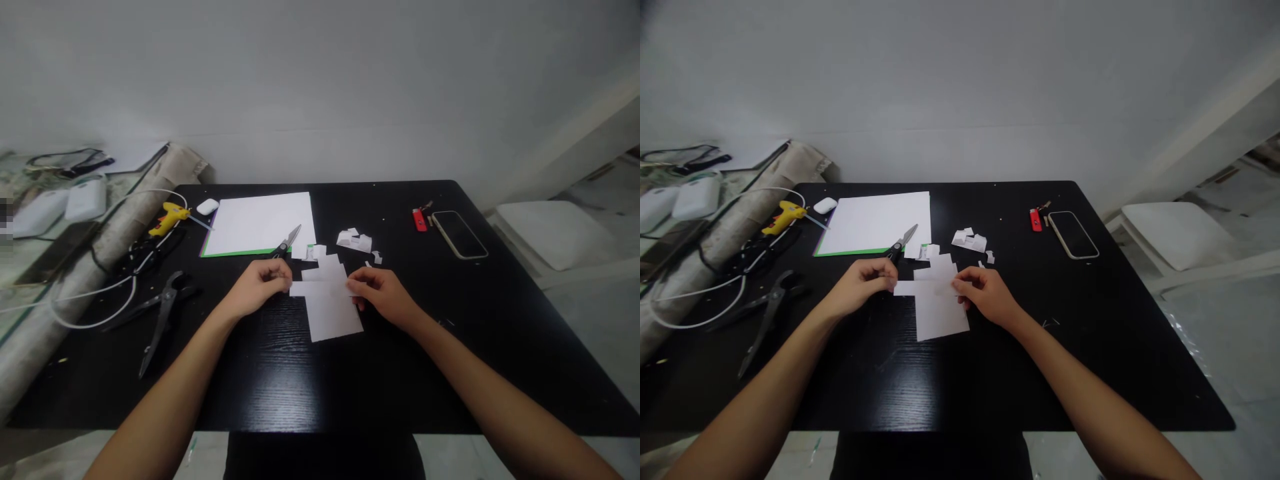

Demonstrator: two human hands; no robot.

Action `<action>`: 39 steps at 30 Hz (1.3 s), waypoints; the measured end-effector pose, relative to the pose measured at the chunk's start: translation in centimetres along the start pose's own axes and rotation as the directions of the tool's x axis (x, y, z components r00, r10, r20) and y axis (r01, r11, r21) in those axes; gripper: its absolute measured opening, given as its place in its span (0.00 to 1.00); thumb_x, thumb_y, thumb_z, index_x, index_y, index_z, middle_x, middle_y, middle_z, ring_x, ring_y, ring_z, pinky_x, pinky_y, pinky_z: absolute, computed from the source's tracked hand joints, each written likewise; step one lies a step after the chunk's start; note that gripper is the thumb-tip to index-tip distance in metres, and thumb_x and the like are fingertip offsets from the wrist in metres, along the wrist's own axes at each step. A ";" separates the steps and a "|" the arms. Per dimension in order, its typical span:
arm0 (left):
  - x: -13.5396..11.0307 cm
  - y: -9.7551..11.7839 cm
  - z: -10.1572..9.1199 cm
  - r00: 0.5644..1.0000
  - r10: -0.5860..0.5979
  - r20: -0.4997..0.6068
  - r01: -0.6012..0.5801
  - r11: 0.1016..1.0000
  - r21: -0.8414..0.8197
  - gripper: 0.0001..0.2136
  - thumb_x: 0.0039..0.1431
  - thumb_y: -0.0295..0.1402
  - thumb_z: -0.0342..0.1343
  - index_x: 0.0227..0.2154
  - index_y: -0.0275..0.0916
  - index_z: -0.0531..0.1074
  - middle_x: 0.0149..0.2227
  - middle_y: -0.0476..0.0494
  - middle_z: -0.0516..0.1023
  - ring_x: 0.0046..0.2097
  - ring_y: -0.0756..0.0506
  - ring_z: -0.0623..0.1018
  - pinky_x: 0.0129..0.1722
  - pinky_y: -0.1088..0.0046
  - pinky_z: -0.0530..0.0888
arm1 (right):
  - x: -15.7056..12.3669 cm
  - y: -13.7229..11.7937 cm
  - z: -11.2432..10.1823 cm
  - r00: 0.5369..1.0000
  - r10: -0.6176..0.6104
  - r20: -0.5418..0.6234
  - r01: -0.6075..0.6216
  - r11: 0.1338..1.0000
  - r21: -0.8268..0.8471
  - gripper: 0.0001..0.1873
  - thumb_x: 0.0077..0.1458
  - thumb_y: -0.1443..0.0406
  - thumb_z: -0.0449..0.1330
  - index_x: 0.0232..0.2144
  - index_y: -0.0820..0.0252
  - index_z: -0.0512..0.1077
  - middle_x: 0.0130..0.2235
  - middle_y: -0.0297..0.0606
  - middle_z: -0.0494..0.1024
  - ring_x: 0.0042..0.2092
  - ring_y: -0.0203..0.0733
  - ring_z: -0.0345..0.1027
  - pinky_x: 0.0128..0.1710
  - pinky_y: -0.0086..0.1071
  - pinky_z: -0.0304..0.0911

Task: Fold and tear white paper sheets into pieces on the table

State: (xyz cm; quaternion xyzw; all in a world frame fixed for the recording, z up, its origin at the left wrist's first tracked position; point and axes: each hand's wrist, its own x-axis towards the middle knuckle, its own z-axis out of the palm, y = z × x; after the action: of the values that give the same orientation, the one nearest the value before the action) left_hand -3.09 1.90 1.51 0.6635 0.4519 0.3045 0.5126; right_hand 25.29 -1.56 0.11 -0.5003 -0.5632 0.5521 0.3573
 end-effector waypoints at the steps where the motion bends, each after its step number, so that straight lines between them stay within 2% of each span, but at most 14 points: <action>1: 0.0 0.0 -0.1 1.000 0.005 -0.028 -0.006 1.000 -0.012 0.04 0.53 0.30 0.59 0.25 0.37 0.73 0.24 0.51 0.74 0.29 0.49 0.72 0.33 0.73 0.68 | 0.0 0.0 0.0 1.000 0.002 -0.012 -0.002 1.000 0.009 0.13 0.56 0.56 0.65 0.30 0.61 0.75 0.23 0.32 0.75 0.23 0.33 0.66 0.27 0.30 0.64; 5: 0.2 -0.2 0.0 0.986 0.043 -0.161 -0.055 0.996 -0.067 0.05 0.57 0.31 0.58 0.27 0.37 0.73 0.24 0.50 0.74 0.29 0.49 0.72 0.33 0.71 0.69 | 0.0 0.0 0.2 0.999 0.014 -0.053 -0.011 0.998 0.054 0.14 0.56 0.55 0.65 0.31 0.60 0.75 0.24 0.32 0.75 0.23 0.34 0.66 0.28 0.31 0.64; 7: 0.2 -0.2 0.5 0.980 0.072 -0.184 -0.094 0.989 -0.113 0.04 0.58 0.32 0.60 0.33 0.37 0.75 0.30 0.48 0.77 0.32 0.48 0.74 0.36 0.71 0.72 | -0.1 0.0 0.4 0.998 0.026 -0.052 -0.022 0.997 0.076 0.14 0.56 0.54 0.66 0.31 0.60 0.75 0.24 0.32 0.76 0.23 0.34 0.67 0.28 0.31 0.64; 10: -0.1 -0.2 1.5 0.991 0.109 -0.077 -0.120 0.982 -0.146 0.17 0.55 0.33 0.66 0.47 0.40 0.75 0.47 0.42 0.78 0.43 0.46 0.78 0.42 0.68 0.76 | -0.2 0.0 0.8 0.998 0.050 -0.036 -0.047 0.994 0.097 0.16 0.55 0.53 0.67 0.32 0.61 0.75 0.24 0.32 0.76 0.23 0.34 0.67 0.27 0.30 0.65; 12: -0.3 -0.2 2.2 0.993 0.120 0.022 -0.117 0.985 -0.127 0.22 0.53 0.33 0.69 0.51 0.42 0.74 0.52 0.40 0.77 0.48 0.43 0.78 0.46 0.66 0.77 | -0.3 0.0 1.1 0.998 0.064 -0.024 -0.061 0.992 0.108 0.16 0.54 0.53 0.67 0.32 0.61 0.75 0.24 0.32 0.76 0.23 0.34 0.67 0.27 0.30 0.65; 14: -0.6 -0.2 2.8 0.990 0.122 0.071 -0.114 0.988 -0.105 0.20 0.54 0.34 0.69 0.50 0.41 0.75 0.52 0.39 0.76 0.51 0.41 0.77 0.47 0.65 0.78 | -0.4 -0.1 1.2 0.997 0.071 -0.013 -0.069 0.991 0.114 0.16 0.54 0.53 0.67 0.32 0.61 0.75 0.24 0.32 0.76 0.23 0.34 0.67 0.26 0.30 0.66; 18: -0.7 -0.2 3.3 0.989 0.141 0.052 -0.140 0.990 -0.028 0.14 0.56 0.33 0.67 0.45 0.40 0.78 0.48 0.40 0.78 0.49 0.41 0.79 0.46 0.65 0.78 | -0.5 -0.2 1.3 0.998 0.060 0.000 -0.060 0.991 0.117 0.15 0.55 0.54 0.67 0.32 0.60 0.75 0.25 0.32 0.76 0.23 0.34 0.68 0.25 0.30 0.67; 20: -0.7 -0.1 3.3 0.986 0.166 0.027 -0.167 0.985 0.043 0.13 0.56 0.32 0.67 0.44 0.40 0.79 0.45 0.41 0.80 0.47 0.42 0.79 0.49 0.63 0.77 | -0.5 -0.1 1.4 0.999 0.036 -0.001 -0.036 0.989 0.141 0.16 0.52 0.56 0.69 0.38 0.59 0.76 0.29 0.34 0.78 0.24 0.35 0.69 0.26 0.31 0.69; 22: -0.7 0.0 3.4 0.984 0.179 0.012 -0.180 0.980 0.090 0.12 0.56 0.32 0.67 0.44 0.40 0.79 0.44 0.42 0.81 0.46 0.43 0.80 0.52 0.62 0.75 | -0.6 0.2 1.5 1.000 -0.003 -0.007 0.004 0.987 0.160 0.21 0.47 0.58 0.73 0.43 0.57 0.76 0.36 0.37 0.80 0.26 0.36 0.72 0.27 0.32 0.71; 25: -0.7 0.1 3.5 0.984 0.178 0.007 -0.177 0.979 0.099 0.12 0.56 0.32 0.67 0.43 0.41 0.79 0.44 0.43 0.81 0.46 0.43 0.79 0.52 0.62 0.74 | -0.8 0.5 1.7 0.997 -0.071 -0.031 0.073 0.993 0.088 0.22 0.44 0.62 0.74 0.44 0.55 0.78 0.42 0.39 0.81 0.35 0.41 0.77 0.33 0.35 0.74; 28: -0.8 0.2 3.7 0.984 0.176 0.007 -0.176 0.980 0.094 0.12 0.57 0.33 0.67 0.44 0.40 0.79 0.45 0.42 0.81 0.47 0.42 0.79 0.52 0.62 0.74 | -1.0 0.5 1.7 0.990 -0.122 -0.065 0.120 0.992 -0.043 0.18 0.46 0.62 0.73 0.42 0.54 0.81 0.41 0.38 0.83 0.41 0.46 0.77 0.40 0.37 0.74; 31: -0.9 0.3 3.7 0.984 0.177 0.003 -0.176 0.980 0.090 0.12 0.57 0.34 0.67 0.44 0.40 0.79 0.45 0.42 0.81 0.47 0.42 0.79 0.53 0.62 0.74 | -1.2 0.3 1.5 0.990 -0.116 -0.080 0.107 0.988 -0.115 0.17 0.49 0.60 0.72 0.43 0.54 0.81 0.39 0.39 0.83 0.39 0.46 0.77 0.37 0.38 0.73; 35: -0.9 0.3 3.7 0.985 0.174 0.000 -0.173 0.982 0.077 0.12 0.58 0.34 0.66 0.45 0.41 0.79 0.46 0.42 0.81 0.47 0.43 0.79 0.51 0.63 0.75 | -1.3 0.0 1.5 0.992 -0.096 -0.081 0.084 0.987 -0.135 0.17 0.51 0.58 0.71 0.44 0.54 0.81 0.40 0.39 0.83 0.37 0.46 0.76 0.35 0.38 0.72; 39: -1.0 0.4 3.9 0.986 0.168 0.006 -0.168 0.985 0.035 0.12 0.58 0.34 0.66 0.45 0.40 0.78 0.46 0.41 0.80 0.45 0.43 0.80 0.44 0.67 0.77 | -1.2 0.2 1.6 0.990 -0.109 -0.087 0.098 0.988 -0.117 0.16 0.51 0.58 0.71 0.43 0.53 0.81 0.42 0.39 0.84 0.40 0.47 0.77 0.37 0.39 0.73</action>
State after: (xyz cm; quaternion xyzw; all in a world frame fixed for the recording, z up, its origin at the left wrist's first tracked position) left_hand 0.02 -0.57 0.85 0.7088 0.3989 0.3378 0.4737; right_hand 24.11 -3.16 -0.12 -0.5150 -0.6013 0.4761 0.3828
